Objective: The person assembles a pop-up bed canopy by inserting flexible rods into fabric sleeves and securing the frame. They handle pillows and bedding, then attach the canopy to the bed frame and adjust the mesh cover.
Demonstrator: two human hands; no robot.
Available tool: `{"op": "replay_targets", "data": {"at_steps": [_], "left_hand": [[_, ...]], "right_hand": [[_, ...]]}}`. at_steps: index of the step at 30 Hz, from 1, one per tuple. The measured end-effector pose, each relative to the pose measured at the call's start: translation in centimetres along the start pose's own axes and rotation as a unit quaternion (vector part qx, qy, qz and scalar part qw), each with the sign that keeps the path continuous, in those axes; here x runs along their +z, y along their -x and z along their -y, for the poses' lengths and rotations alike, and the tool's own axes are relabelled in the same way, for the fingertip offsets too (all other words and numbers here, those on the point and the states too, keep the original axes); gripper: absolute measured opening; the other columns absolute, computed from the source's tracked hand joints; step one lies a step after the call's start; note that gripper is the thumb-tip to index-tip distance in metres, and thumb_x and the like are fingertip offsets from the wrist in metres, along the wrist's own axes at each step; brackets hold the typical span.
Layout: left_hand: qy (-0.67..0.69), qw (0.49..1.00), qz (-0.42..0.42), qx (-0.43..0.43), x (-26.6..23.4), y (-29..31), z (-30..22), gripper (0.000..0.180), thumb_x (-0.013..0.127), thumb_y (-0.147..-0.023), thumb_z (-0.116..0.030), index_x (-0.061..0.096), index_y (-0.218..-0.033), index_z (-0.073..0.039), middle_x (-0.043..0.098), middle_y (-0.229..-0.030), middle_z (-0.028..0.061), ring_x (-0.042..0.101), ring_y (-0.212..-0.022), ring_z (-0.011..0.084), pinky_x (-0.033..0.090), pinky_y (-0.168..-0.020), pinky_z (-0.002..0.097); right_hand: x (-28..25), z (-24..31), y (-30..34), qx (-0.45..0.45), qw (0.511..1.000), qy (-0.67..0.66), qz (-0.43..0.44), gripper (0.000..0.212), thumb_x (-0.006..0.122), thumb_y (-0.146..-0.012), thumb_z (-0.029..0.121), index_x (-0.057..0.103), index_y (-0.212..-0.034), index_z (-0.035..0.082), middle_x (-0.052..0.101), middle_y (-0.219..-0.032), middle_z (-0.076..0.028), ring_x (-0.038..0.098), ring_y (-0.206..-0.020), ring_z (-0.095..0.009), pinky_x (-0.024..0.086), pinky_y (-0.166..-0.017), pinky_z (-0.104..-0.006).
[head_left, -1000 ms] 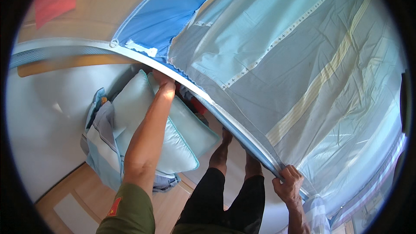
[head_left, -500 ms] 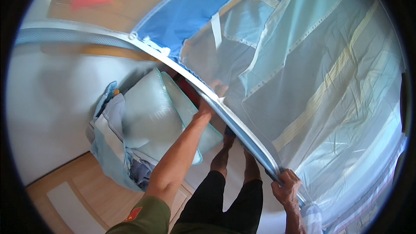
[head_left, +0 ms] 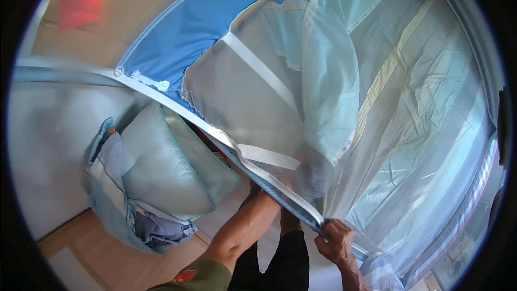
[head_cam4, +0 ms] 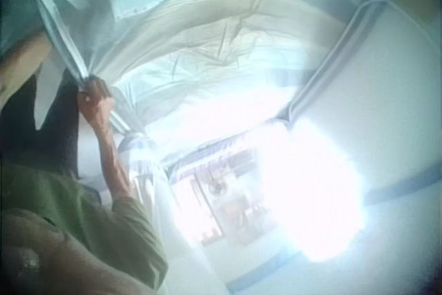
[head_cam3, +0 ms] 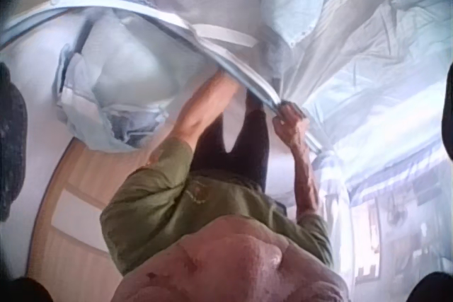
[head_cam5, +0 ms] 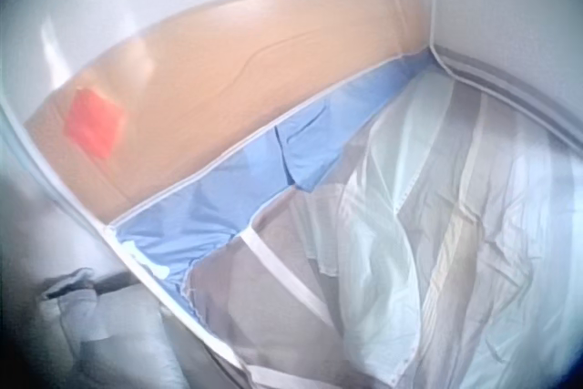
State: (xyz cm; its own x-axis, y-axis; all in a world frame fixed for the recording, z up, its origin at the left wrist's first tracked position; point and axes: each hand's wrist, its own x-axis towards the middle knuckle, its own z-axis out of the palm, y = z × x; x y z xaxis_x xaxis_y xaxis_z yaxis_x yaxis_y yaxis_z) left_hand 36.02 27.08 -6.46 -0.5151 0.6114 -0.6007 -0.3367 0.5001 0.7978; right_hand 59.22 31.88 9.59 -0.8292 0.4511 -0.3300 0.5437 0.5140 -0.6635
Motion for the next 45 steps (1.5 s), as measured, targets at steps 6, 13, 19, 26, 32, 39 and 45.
{"op": "replay_targets", "data": {"at_steps": [6,13,19,26,32,39,45], "left_hand": [[-0.005,0.997,-0.070,-0.009,-5.9,-3.4,1.0,0.090,0.065,-0.098,-0.055,0.034,-0.158,0.005,0.042,-0.159,0.0249,0.040,-0.148,0.0381,0.032,-0.122,0.0431],[0.143,0.983,-0.118,0.008,-11.6,-8.1,-0.5,0.090,0.067,-0.097,-0.053,0.035,-0.157,0.006,0.044,-0.158,0.0245,0.043,-0.146,0.0377,0.034,-0.121,0.0431],[0.050,0.998,-0.036,0.008,-4.2,-4.2,-1.2,0.090,0.069,-0.096,-0.052,0.037,-0.156,0.007,0.046,-0.156,0.0241,0.045,-0.144,0.0373,0.035,-0.120,0.0431],[-0.063,0.996,-0.065,0.001,-8.9,-8.1,-0.7,0.090,0.071,-0.095,-0.051,0.038,-0.155,0.008,0.048,-0.154,0.0236,0.047,-0.142,0.0369,0.037,-0.118,0.0430],[0.166,0.971,-0.160,0.063,-15.0,-18.2,-6.3,0.077,0.075,-0.095,-0.041,0.047,-0.148,0.008,0.060,-0.139,0.0178,0.059,-0.127,0.0309,0.045,-0.109,0.0413],[0.214,0.971,-0.022,0.102,-7.1,-14.6,-8.0,0.065,0.071,-0.097,-0.037,0.053,-0.144,0.004,0.065,-0.130,0.0156,0.062,-0.120,0.0280,0.048,-0.104,0.0408],[0.119,0.992,-0.038,-0.009,-6.4,-7.5,-9.9,0.053,0.060,-0.104,-0.035,0.057,-0.142,0.001,0.068,-0.127,0.0140,0.064,-0.115,0.0278,0.049,-0.101,0.0419]], "right_hand": [[2.4,-1.4,-0.1,-0.008,1.000,-0.011,-0.007,0.019,0.074,-0.064,0.010,0.059,-0.075,0.007,0.065,-0.080,-0.010,0.068,-0.074,-0.032,0.055,-0.058,-0.0458],[2.4,-1.4,-0.6,-0.012,1.000,0.003,0.015,0.017,0.074,-0.068,0.010,0.059,-0.075,0.007,0.065,-0.080,-0.009,0.068,-0.074,-0.032,0.056,-0.058,-0.0446],[2.2,-0.6,-0.8,-0.014,1.000,0.002,0.006,0.016,0.073,-0.068,0.010,0.060,-0.076,0.007,0.063,-0.079,-0.010,0.067,-0.074,-0.032,0.055,-0.059,-0.0450],[-0.5,-0.4,0.7,-0.022,0.999,-0.018,0.030,0.019,0.075,-0.066,0.008,0.058,-0.073,0.006,0.061,-0.074,-0.010,0.066,-0.067,-0.030,0.053,-0.054,-0.0431],[-1.2,1.2,0.1,-0.001,0.999,-0.007,0.042,0.022,0.077,-0.066,0.008,0.056,-0.071,0.007,0.060,-0.073,-0.009,0.066,-0.065,-0.028,0.053,-0.053,-0.0417],[-2.2,3.3,-0.2,0.027,0.998,-0.052,-0.022,0.014,0.071,-0.071,0.001,0.066,-0.083,0.007,0.069,-0.089,-0.013,0.069,-0.075,-0.035,0.055,-0.062,-0.0443],[-1.1,1.4,0.2,-0.001,1.000,-0.013,0.002,0.021,0.077,-0.061,0.007,0.058,-0.070,0.007,0.060,-0.070,-0.008,0.063,-0.062,-0.027,0.051,-0.050,-0.0409]]}}
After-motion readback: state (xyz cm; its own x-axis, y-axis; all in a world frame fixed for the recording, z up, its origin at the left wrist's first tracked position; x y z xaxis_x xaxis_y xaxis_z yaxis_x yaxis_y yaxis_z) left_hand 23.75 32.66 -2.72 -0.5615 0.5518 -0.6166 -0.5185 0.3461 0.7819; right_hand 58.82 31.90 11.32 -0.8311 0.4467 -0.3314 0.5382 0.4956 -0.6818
